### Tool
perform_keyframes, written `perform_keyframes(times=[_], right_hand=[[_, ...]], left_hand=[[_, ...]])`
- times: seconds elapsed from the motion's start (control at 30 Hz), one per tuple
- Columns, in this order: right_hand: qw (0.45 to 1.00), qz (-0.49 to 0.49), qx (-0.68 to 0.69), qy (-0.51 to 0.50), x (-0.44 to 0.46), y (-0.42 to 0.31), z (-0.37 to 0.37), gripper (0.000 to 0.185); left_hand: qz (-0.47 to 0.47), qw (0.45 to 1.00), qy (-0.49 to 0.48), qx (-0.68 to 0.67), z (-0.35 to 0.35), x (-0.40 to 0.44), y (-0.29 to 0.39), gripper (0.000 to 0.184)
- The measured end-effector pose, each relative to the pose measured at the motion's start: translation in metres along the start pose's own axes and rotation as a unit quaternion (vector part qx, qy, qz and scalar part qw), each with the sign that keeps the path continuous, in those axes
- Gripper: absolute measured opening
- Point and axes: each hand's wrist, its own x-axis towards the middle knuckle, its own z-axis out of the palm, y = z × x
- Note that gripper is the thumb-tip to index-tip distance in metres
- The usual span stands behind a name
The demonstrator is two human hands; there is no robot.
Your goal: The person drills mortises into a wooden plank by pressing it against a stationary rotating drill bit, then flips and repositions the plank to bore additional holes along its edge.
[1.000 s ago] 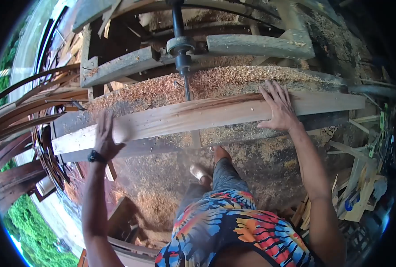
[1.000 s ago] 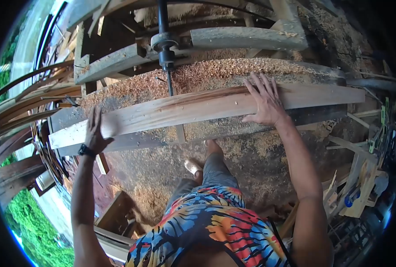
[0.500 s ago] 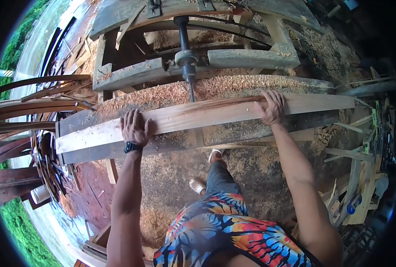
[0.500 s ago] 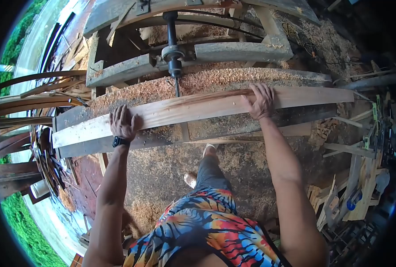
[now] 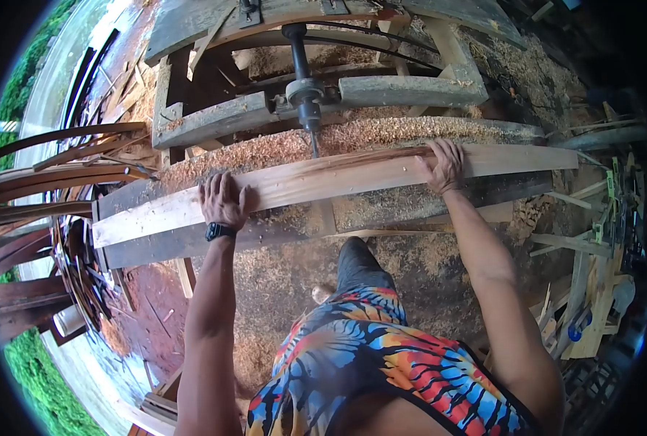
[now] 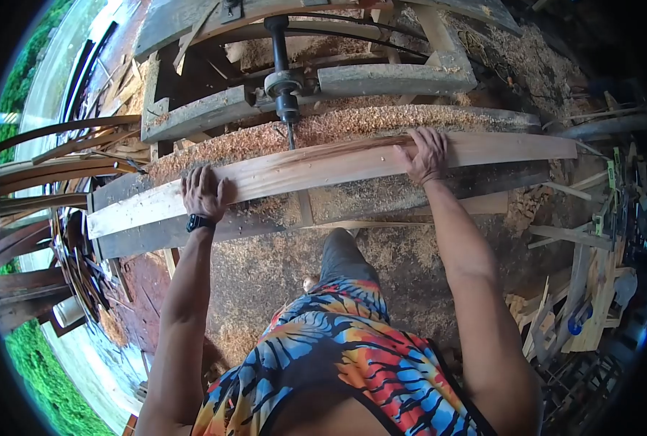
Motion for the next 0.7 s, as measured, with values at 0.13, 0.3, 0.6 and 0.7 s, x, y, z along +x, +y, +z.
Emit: perform_keyframes(times=[0.13, 0.3, 0.6, 0.7], right_hand=[[1.0, -0.004, -0.001, 0.002, 0.003, 0.004, 0.002, 0.062], [1.0, -0.002, -0.001, 0.01, 0.006, 0.003, 0.004, 0.061], [1.0, -0.021, 0.002, 0.014, 0.018, 0.005, 0.006, 0.06], [1.0, -0.016, 0.009, 0.006, 0.021, 0.006, 0.006, 0.061]], left_hand=[[0.006, 1.0, 0.008, -0.011, 0.002, 0.002, 0.0, 0.059], [-0.001, 1.0, 0.002, 0.002, 0.003, 0.005, -0.001, 0.06], [-0.01, 1.0, -0.002, 0.01, 0.004, 0.012, -0.001, 0.062], [-0.008, 1.0, -0.001, 0.013, 0.007, 0.014, -0.003, 0.062]])
